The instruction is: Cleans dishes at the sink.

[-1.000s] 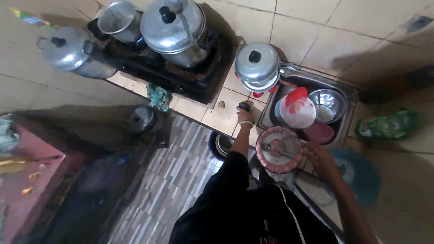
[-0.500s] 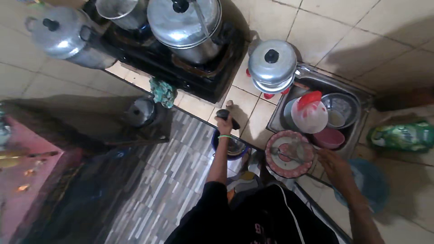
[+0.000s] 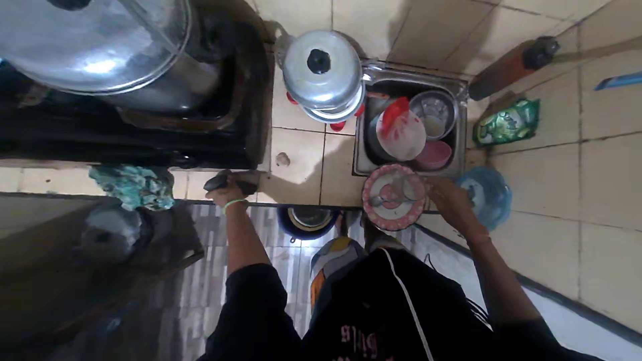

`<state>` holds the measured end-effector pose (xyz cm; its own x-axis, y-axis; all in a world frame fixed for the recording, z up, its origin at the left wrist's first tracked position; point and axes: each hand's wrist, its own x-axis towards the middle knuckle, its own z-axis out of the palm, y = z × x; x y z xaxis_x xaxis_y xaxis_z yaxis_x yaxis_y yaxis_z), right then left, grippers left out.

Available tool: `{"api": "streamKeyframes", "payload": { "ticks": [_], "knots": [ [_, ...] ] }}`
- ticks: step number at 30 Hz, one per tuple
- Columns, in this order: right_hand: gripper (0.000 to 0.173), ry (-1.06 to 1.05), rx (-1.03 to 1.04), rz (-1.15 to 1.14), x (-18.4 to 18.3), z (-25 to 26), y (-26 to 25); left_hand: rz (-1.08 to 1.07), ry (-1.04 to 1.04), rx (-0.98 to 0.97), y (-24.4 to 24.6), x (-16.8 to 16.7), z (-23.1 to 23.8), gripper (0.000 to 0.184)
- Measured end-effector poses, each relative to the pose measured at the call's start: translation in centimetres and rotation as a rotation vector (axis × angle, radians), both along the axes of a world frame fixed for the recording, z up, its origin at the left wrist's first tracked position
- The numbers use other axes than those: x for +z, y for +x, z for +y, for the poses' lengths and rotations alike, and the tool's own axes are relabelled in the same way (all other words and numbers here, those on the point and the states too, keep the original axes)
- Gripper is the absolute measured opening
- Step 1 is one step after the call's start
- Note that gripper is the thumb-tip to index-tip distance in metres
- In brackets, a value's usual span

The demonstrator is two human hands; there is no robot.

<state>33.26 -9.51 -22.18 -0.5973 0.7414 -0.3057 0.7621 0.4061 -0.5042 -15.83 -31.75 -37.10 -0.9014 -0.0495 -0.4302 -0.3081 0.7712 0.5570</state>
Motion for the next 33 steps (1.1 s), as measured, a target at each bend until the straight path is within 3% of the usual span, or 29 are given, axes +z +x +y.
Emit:
{"api": "streamKeyframes", "payload": {
  "ticks": [3,7,11,23,29,33],
  "knots": [
    [0.041,-0.008,-0.03,-0.014,-0.7,-0.5,-0.5,0.01,-0.024,0.034,-1.7,-0.3,0.3,0.086],
    [0.075,-0.062,-0.067,-0.068,-2.3,-0.8,-1.2,0.003,-0.058,0.017,-3.0,-1.0,0.0,0.088],
    [0.09,-0.104,-0.093,-0.084,-3.7,-1.0,-2.1,0.002,-0.005,0.026,-2.6,-1.3,-1.1,0.089],
    [0.081,-0.109,-0.02,-0.107,-6.2,0.2,-2.8,0.167,0.121,-0.131,5.2,3.5,-1.3,0.07],
    [0.079,-0.082,-0.164,-0.011,-2.3,3.0,-1.3,0.1,0.238,-0.367,12.9,5.5,0.2,0.062],
    [0.083,0.04,-0.314,0.128,-0.3,8.3,-0.7,-0.04,0.251,-0.5,18.4,4.3,1.2,0.052]
  ]
}}
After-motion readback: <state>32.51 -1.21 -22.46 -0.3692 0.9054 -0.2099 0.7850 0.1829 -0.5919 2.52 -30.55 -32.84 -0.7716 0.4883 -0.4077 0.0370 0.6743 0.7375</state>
